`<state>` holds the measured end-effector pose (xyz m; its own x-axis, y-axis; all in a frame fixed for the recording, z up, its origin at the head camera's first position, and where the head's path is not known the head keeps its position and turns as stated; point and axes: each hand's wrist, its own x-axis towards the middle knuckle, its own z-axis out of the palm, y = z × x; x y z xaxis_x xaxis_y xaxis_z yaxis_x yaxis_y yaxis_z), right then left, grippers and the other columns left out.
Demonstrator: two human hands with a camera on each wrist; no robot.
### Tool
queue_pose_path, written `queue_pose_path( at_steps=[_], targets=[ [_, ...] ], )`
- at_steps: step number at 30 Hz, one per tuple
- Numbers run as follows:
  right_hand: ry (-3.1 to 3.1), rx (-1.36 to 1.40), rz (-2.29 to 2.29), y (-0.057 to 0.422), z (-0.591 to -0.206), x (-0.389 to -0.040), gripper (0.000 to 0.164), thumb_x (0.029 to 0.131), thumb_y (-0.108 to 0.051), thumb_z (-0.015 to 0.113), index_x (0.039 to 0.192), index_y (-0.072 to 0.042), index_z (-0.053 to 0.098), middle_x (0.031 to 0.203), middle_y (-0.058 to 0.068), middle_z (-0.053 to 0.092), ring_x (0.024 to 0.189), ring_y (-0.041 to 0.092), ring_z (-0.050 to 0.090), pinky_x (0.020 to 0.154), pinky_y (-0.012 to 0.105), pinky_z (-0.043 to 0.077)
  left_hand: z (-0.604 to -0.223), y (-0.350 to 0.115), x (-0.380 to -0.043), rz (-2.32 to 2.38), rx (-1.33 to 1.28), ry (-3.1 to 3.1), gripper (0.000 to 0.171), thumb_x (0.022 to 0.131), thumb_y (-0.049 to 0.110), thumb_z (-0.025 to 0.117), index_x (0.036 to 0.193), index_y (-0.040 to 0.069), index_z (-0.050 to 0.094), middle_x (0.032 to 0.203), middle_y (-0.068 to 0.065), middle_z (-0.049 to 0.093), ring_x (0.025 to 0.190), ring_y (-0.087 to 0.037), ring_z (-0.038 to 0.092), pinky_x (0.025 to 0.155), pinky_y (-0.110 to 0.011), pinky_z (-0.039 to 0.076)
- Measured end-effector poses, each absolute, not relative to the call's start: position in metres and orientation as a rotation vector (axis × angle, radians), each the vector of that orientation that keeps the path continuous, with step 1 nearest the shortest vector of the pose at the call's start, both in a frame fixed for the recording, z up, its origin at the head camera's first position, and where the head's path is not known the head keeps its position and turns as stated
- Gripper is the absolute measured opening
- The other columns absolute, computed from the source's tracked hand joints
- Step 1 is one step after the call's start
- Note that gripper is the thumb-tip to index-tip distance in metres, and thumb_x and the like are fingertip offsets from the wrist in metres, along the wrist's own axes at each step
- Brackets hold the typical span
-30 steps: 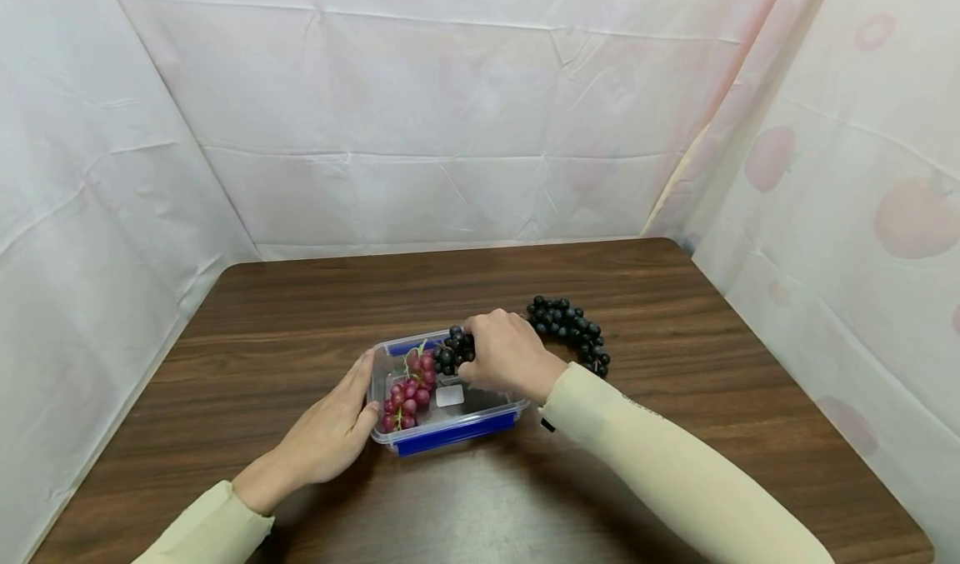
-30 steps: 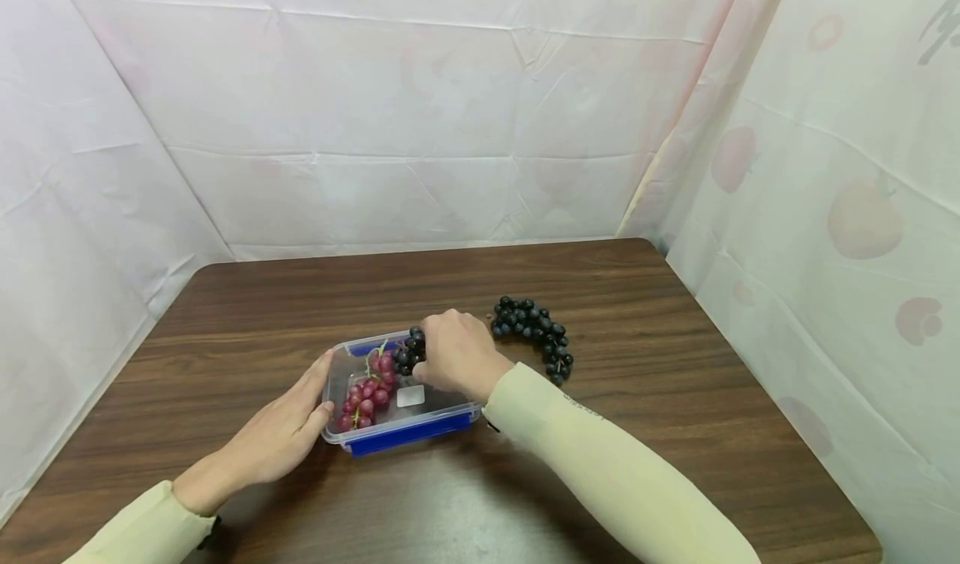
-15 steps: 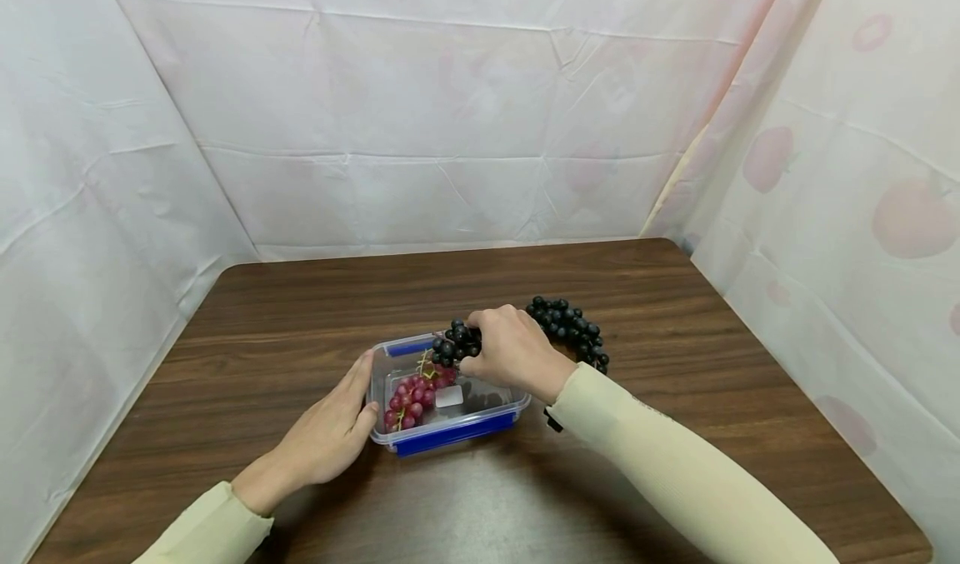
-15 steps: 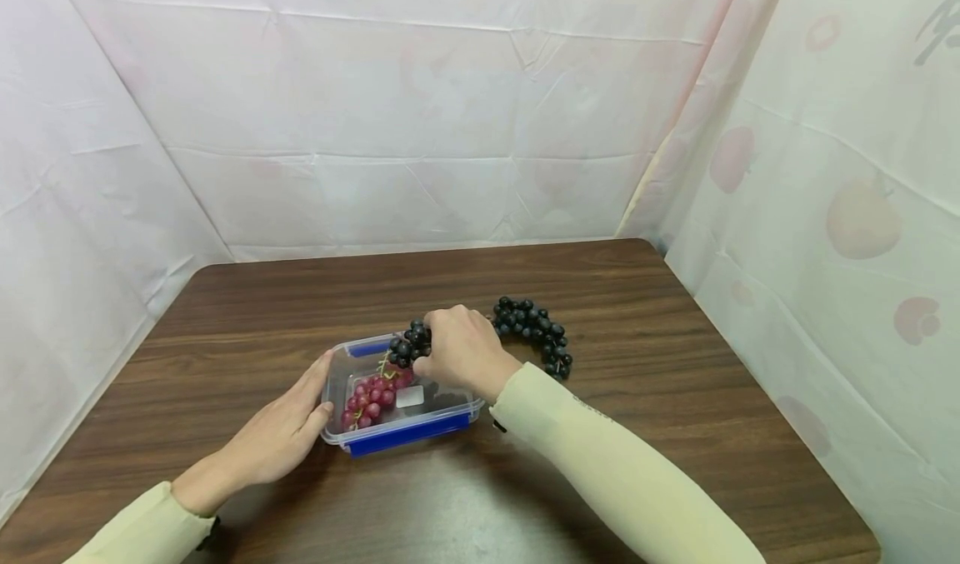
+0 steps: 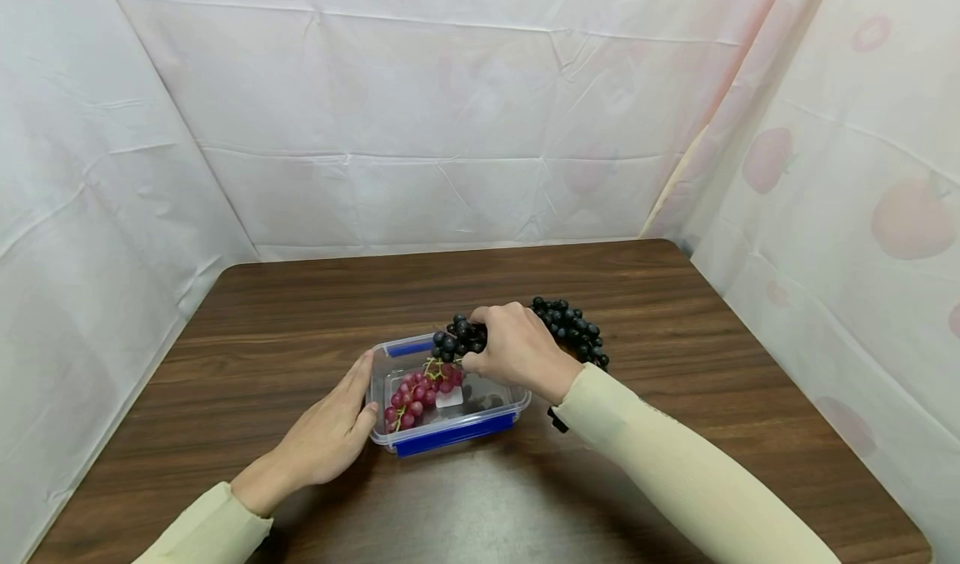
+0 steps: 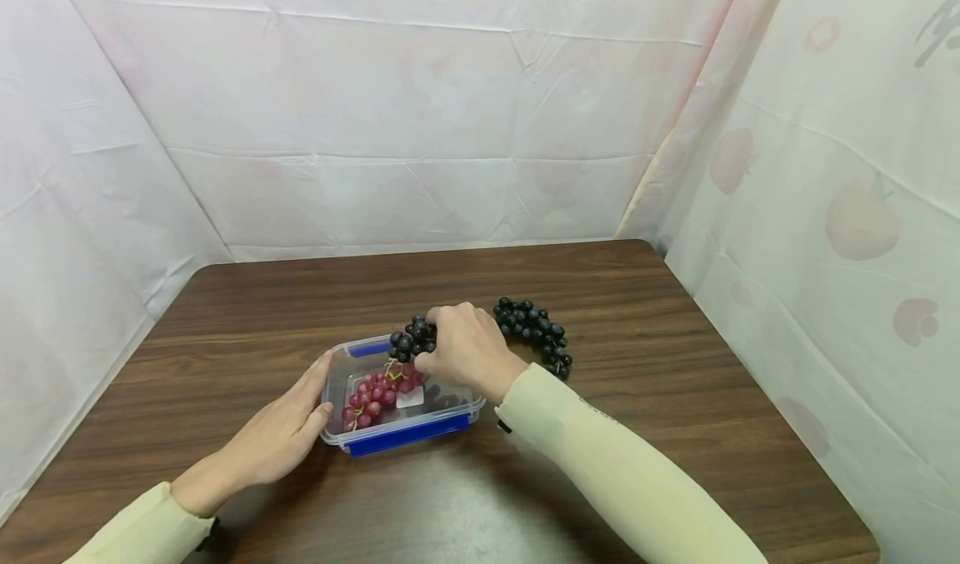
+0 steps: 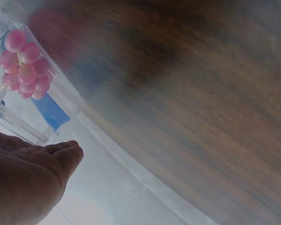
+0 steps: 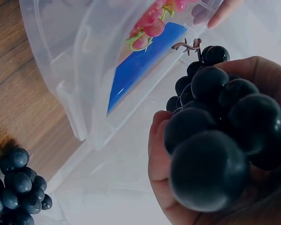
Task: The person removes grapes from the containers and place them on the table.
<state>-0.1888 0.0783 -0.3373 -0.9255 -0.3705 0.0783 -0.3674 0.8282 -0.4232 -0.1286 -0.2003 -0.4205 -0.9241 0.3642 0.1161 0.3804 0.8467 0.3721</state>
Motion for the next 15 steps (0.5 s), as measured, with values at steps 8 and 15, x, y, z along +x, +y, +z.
queue_pose_path(
  at_steps=[8, 15],
  targets=[
    [3.038, -0.606, -0.684, 0.0829, -0.3383, -0.191, 0.054, 0.075, -0.029, 0.066, 0.127, -0.016, 0.061, 0.041, -0.007, 0.032, 0.034, 0.007, 0.021, 0.035, 0.022, 0.02, -0.4213, -0.2008, -0.1292, -0.615, -0.598, -2.971, 0.069, 0.1, 0.026, 0.042, 0.154, 0.009, 0.002, 0.16, -0.004, 0.004, 0.143, -0.023, 0.018, 0.111, -0.047, 0.027],
    [3.069, -0.601, -0.72, 0.0879, -0.3353, -0.1914, 0.052, 0.075, -0.031, 0.067, 0.124, -0.016, 0.062, 0.046, -0.004, 0.045, 0.035, 0.007, 0.025, 0.036, 0.023, 0.023, -0.4209, -0.2008, -0.1287, -0.616, -0.602, -2.971, 0.069, 0.101, 0.026, 0.041, 0.154, 0.009, 0.002, 0.16, -0.005, 0.004, 0.143, -0.023, 0.018, 0.111, -0.047, 0.027]
  ],
)
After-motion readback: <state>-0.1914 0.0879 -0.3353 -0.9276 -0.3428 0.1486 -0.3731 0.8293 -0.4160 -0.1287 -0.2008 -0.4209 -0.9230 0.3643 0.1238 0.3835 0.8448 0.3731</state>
